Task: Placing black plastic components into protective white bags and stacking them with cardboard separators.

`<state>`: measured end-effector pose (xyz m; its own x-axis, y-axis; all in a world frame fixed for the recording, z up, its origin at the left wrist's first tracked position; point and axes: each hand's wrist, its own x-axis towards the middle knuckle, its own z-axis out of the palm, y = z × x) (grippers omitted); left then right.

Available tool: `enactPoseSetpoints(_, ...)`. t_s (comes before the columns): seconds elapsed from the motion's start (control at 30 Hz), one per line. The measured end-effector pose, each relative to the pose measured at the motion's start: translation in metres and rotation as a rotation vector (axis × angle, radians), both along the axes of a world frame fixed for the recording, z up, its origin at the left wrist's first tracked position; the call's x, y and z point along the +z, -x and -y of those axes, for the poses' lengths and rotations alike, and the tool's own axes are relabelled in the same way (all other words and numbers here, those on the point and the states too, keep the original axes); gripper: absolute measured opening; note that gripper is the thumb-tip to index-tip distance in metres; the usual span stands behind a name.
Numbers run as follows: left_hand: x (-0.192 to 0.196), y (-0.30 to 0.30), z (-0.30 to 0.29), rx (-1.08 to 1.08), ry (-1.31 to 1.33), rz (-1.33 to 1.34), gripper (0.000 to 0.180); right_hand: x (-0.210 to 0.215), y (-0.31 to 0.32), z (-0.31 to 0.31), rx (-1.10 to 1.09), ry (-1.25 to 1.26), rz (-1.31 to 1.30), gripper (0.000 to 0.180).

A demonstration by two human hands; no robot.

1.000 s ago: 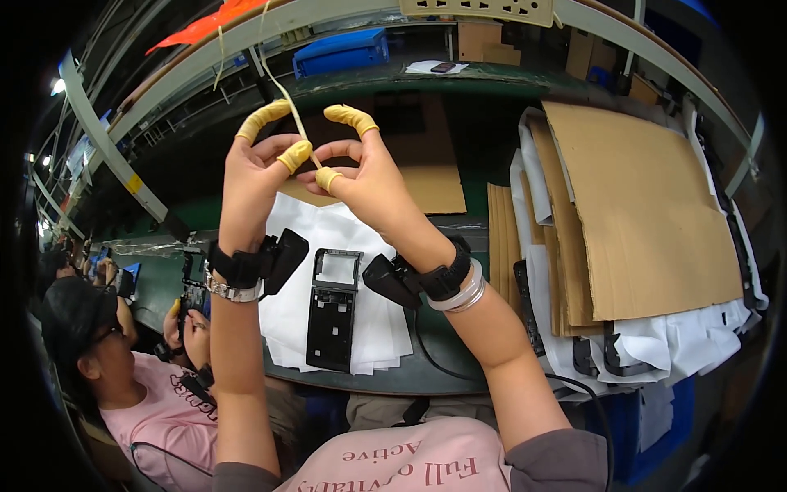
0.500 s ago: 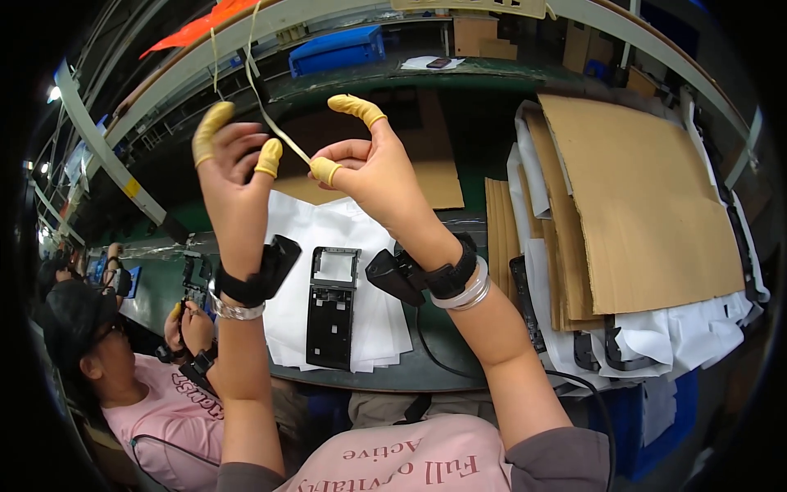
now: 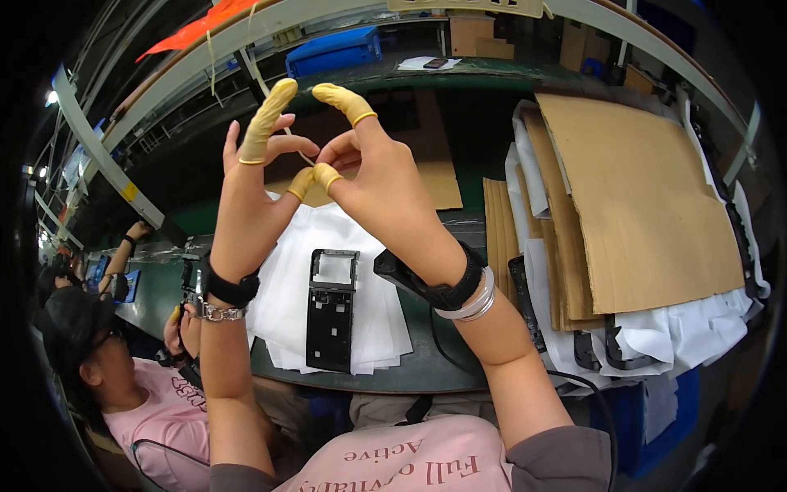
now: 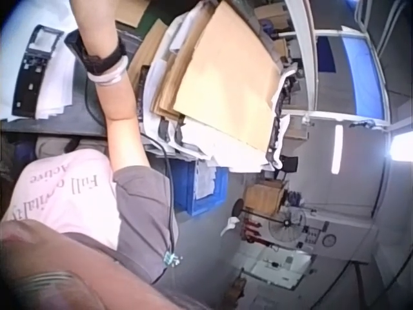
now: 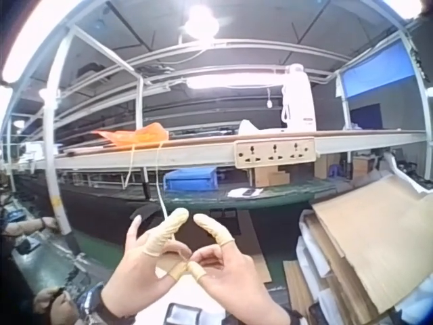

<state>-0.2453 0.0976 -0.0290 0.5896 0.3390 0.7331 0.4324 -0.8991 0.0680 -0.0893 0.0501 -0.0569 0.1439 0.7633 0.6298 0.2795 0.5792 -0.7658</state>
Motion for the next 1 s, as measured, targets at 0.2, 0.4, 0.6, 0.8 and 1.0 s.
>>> enactPoseSetpoints(0.2, 0.007, -0.001, 0.003, -0.024, -0.035, 0.002, 0.043, 0.001, -0.001, 0.001, -0.062, 0.008, 0.052, 0.058)
enactPoseSetpoints(0.4, 0.005, -0.002, -0.002, -0.035, -0.125, 0.034, 0.037, -0.002, 0.001, -0.005, 0.113, -0.016, -0.156, 0.049)
enactPoseSetpoints(0.6, -0.012, -0.008, -0.016, -0.191, -0.042, 0.139, 0.032, -0.016, -0.001, -0.03, 0.354, 0.17, -0.745, 0.051)
enactPoseSetpoints(0.8, -0.012, -0.002, 0.001, 0.029, -0.309, 0.04, 0.039, -0.025, -0.013, -0.026, 0.569, 0.059, -0.898, 0.043)
enactPoseSetpoints(1.0, -0.03, 0.008, 0.015, 0.072, -0.312, -0.071, 0.029, -0.006, -0.005, -0.013, 0.65, -0.184, -0.768, 0.044)
